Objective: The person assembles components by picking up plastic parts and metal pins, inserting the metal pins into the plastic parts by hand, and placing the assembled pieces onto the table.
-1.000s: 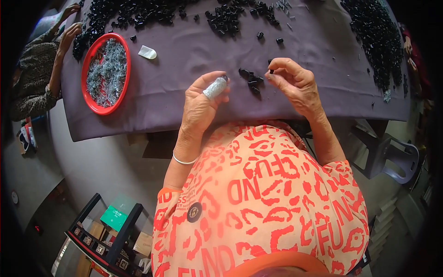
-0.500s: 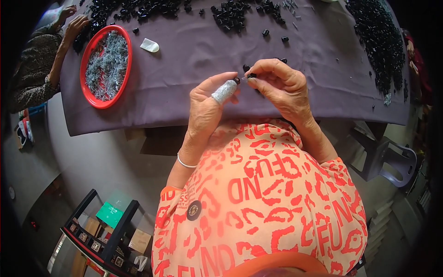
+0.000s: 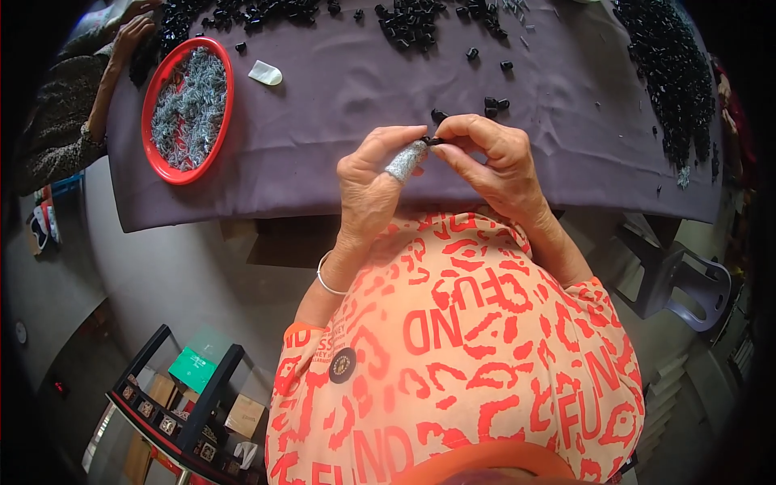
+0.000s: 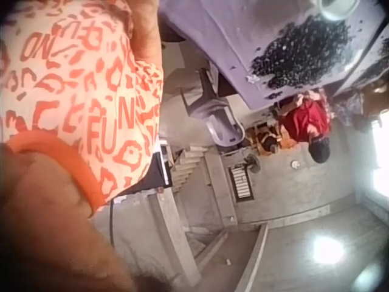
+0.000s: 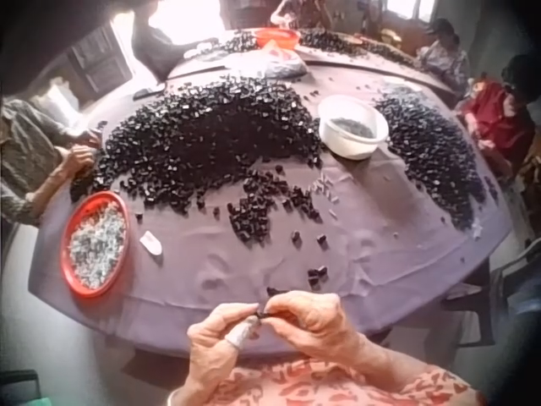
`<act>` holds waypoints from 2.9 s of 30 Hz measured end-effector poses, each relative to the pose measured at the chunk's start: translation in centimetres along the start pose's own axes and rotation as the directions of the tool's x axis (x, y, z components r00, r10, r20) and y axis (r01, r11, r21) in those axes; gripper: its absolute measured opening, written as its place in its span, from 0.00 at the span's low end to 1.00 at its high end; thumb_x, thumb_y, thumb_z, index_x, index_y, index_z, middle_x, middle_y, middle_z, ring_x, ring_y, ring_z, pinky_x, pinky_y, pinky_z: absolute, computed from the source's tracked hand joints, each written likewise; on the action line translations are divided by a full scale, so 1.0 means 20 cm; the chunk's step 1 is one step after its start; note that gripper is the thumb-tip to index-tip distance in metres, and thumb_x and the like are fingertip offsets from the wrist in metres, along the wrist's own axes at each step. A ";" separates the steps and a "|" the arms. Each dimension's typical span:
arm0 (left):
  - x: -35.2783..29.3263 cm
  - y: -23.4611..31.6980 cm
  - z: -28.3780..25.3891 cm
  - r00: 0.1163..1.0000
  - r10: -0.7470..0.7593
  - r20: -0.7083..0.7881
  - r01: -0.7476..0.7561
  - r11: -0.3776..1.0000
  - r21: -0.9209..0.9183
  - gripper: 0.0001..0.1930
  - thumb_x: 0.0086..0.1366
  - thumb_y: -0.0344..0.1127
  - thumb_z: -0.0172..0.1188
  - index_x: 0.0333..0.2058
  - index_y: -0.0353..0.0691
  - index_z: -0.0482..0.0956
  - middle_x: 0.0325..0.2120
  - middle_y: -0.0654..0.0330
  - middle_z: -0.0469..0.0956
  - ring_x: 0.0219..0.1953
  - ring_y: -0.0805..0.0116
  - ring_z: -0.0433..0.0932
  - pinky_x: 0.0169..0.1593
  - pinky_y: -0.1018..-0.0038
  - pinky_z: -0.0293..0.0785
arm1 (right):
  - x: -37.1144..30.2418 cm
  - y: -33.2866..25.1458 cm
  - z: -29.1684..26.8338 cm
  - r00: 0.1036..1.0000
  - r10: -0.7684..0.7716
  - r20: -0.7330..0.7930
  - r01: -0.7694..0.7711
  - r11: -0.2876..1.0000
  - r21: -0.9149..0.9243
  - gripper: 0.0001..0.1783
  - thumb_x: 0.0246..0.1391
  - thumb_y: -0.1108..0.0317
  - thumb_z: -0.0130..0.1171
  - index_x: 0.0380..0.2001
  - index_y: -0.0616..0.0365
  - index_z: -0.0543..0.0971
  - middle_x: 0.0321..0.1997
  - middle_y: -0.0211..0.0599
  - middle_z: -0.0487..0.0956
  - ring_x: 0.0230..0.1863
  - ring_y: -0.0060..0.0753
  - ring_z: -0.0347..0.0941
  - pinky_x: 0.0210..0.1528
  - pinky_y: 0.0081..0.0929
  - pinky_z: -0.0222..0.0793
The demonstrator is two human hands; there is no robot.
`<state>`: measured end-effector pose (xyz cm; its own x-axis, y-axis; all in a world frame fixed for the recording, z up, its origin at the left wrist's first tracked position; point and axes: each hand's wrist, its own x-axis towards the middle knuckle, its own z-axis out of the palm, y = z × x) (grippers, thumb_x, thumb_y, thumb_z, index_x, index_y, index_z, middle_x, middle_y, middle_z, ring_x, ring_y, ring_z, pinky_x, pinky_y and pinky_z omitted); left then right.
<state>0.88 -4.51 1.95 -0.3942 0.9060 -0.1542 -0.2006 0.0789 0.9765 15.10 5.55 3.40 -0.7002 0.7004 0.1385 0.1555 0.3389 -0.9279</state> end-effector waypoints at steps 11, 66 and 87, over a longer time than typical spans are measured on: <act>-0.03 -0.02 0.01 0.998 0.027 -0.063 -0.027 1.000 0.008 0.12 0.57 0.18 0.58 0.41 0.33 0.78 0.36 0.61 0.76 0.37 0.75 0.77 0.38 0.80 0.77 | 0.00 -0.01 -0.03 0.953 0.274 0.132 -0.292 0.944 0.152 0.07 0.54 0.75 0.58 0.36 0.66 0.77 0.30 0.32 0.80 0.34 0.19 0.77 0.38 0.16 0.75; 0.27 -0.02 -0.13 0.939 0.332 0.088 -0.282 0.602 0.747 0.07 0.52 0.23 0.58 0.31 0.35 0.78 0.27 0.51 0.78 0.30 0.51 0.78 0.34 0.63 0.73 | 0.28 0.27 0.16 0.957 -0.260 0.126 0.288 0.827 -0.482 0.12 0.40 0.71 0.63 0.33 0.49 0.79 0.36 0.25 0.74 0.42 0.30 0.68 0.47 0.32 0.57; 0.28 -0.02 -0.10 0.987 -0.118 -0.106 0.131 0.983 0.126 0.07 0.54 0.26 0.63 0.33 0.33 0.80 0.28 0.61 0.80 0.29 0.75 0.78 0.34 0.81 0.75 | 0.29 0.31 0.14 0.951 -0.285 0.121 0.307 0.821 -0.482 0.12 0.38 0.70 0.64 0.31 0.49 0.78 0.32 0.24 0.75 0.38 0.29 0.69 0.44 0.29 0.58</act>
<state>-2.99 -0.36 0.34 -0.4611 0.8409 -0.2832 -0.1355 0.2487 0.9591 10.05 10.04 -2.54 -0.7944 0.4936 0.3539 0.2483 0.7957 -0.5524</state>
